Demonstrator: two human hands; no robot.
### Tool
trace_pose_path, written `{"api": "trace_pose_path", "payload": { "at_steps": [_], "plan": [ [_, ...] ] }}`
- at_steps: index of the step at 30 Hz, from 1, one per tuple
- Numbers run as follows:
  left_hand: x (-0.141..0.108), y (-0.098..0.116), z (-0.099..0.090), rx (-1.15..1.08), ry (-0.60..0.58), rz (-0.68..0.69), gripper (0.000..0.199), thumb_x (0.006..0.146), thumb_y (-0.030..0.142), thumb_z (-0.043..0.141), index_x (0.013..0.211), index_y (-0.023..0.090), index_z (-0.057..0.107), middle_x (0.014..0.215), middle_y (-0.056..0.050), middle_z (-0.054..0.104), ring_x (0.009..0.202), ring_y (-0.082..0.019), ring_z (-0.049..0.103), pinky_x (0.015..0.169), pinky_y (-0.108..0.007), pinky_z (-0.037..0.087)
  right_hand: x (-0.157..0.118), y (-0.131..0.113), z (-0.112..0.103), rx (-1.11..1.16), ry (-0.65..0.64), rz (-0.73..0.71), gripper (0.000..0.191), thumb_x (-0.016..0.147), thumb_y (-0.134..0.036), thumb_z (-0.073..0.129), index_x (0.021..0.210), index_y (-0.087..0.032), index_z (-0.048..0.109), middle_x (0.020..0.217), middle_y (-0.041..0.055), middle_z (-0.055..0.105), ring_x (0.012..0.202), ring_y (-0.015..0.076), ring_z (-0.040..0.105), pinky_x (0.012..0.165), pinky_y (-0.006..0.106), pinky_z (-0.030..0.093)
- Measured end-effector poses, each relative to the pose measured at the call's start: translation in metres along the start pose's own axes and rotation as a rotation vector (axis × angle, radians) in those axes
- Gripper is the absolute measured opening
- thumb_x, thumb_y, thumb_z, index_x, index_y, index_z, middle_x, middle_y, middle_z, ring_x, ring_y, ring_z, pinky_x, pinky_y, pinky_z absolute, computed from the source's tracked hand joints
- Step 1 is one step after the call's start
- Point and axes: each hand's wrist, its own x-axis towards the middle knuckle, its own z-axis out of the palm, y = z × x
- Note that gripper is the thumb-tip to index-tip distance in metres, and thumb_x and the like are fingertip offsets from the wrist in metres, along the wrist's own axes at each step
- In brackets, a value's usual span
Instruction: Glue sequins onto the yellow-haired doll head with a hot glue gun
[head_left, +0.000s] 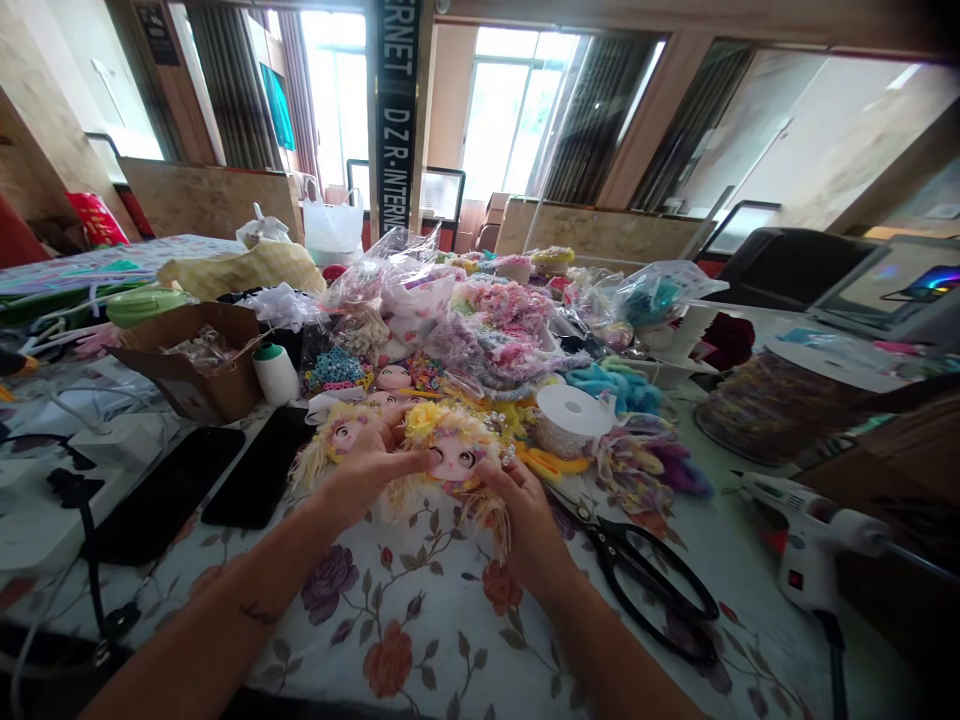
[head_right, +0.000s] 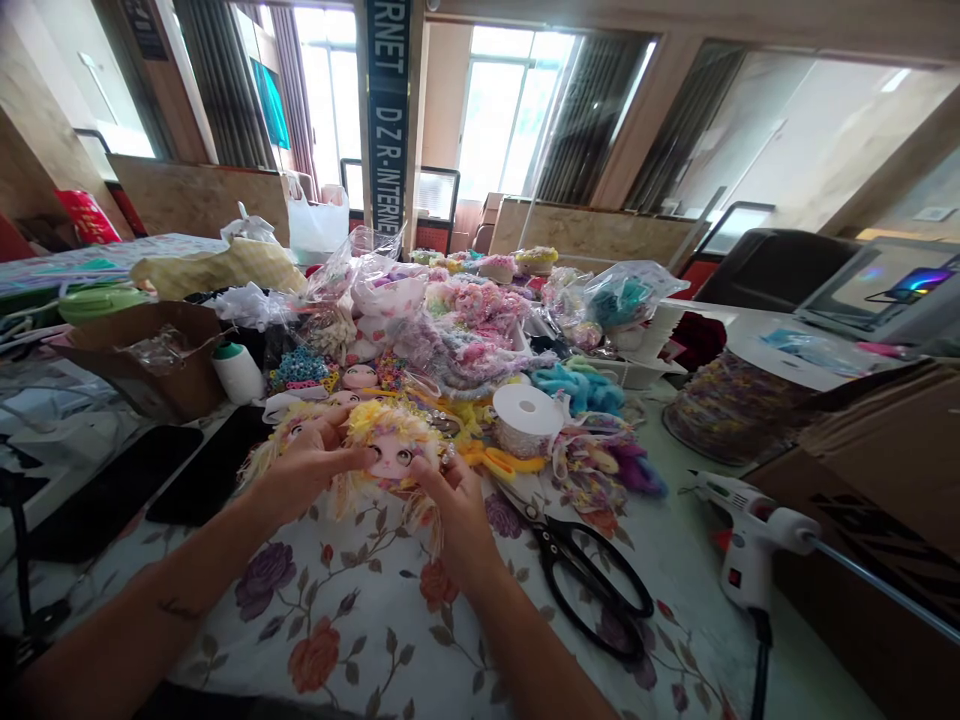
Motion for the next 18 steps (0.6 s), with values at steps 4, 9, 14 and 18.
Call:
{"api": "trace_pose_path", "payload": {
  "at_steps": [4,9,14,18],
  "plan": [
    [0.0006,-0.0012,-0.0006,-0.019,0.02,0.002,0.052,0.068,0.023,0.078,0.116,0.02,0.058,0.102,-0.007,0.069,0.091,-0.021,0.065,0.082,-0.033,0.051,0.0003,-0.0004,-0.0001,0.003,-0.024,0.033,0.04,0.067,-0.039,0.078,0.098,-0.02,0.064,0.095,0.007,0.074,0.08,0.0265,0.07,0.067,0.035,0.056],
    [0.0012,-0.0013,0.0008,-0.015,0.027,0.007,0.053,0.066,0.025,0.079,0.116,0.021,0.059,0.1,-0.006,0.07,0.089,-0.021,0.066,0.081,-0.033,0.052,0.0042,0.0022,-0.0011,-0.015,-0.052,0.032,0.05,0.058,-0.034,0.084,0.101,-0.02,0.064,0.095,0.0075,0.074,0.086,0.0305,0.07,0.07,0.039,0.056],
    [0.0005,-0.0002,0.0006,-0.019,0.023,-0.013,0.052,0.069,0.031,0.077,0.117,0.021,0.057,0.103,-0.006,0.068,0.092,-0.021,0.065,0.08,-0.03,0.051,0.003,0.0009,-0.0008,-0.006,-0.015,0.036,0.042,0.059,-0.038,0.084,0.091,-0.019,0.064,0.087,0.0064,0.074,0.083,0.0291,0.071,0.071,0.038,0.057],
    [-0.0008,0.0035,-0.0001,-0.106,0.021,-0.067,0.047,0.08,0.045,0.065,0.122,0.025,0.055,0.11,-0.005,0.065,0.1,-0.021,0.062,0.077,-0.027,0.051,0.0016,-0.0019,-0.0024,0.028,0.013,0.048,0.039,0.062,-0.033,0.083,0.091,-0.018,0.062,0.084,0.0036,0.073,0.071,0.0212,0.071,0.066,0.031,0.057]
  ]
}}
